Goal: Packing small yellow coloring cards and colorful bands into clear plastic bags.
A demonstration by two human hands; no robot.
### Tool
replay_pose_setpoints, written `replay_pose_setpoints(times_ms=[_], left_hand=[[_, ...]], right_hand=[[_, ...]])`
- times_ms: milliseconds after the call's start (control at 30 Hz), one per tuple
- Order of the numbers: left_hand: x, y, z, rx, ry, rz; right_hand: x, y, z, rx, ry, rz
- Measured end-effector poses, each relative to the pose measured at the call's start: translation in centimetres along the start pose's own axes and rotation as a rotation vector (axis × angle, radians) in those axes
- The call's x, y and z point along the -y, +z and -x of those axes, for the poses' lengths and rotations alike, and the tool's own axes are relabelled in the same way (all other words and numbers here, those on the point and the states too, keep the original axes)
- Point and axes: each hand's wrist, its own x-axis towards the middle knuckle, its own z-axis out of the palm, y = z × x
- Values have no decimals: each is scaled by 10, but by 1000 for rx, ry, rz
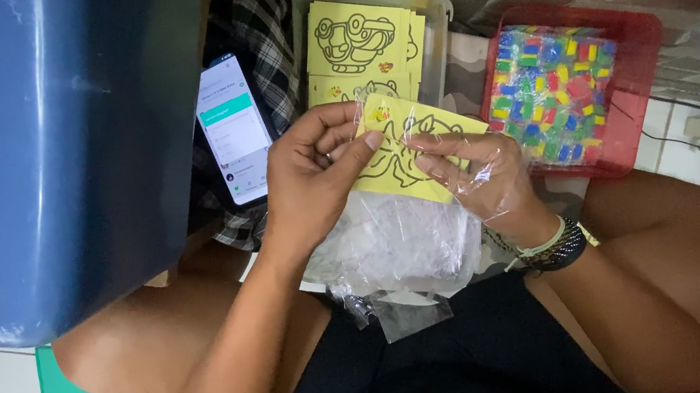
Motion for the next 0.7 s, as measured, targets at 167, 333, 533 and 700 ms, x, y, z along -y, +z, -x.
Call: replay_pose_setpoints(times_ms=[167, 333, 533, 700], left_hand=[[7, -2, 2, 13, 7, -10], [10, 2, 3, 24, -21, 2], [7, 4, 1, 21, -44, 65], [18, -6, -6, -38, -5, 55]], right_hand=[[-13, 0, 8, -24, -3, -306], [-11, 2, 6, -110, 26, -390], [18, 9, 1, -212, -86, 107], [20, -1, -4, -144, -120, -131]])
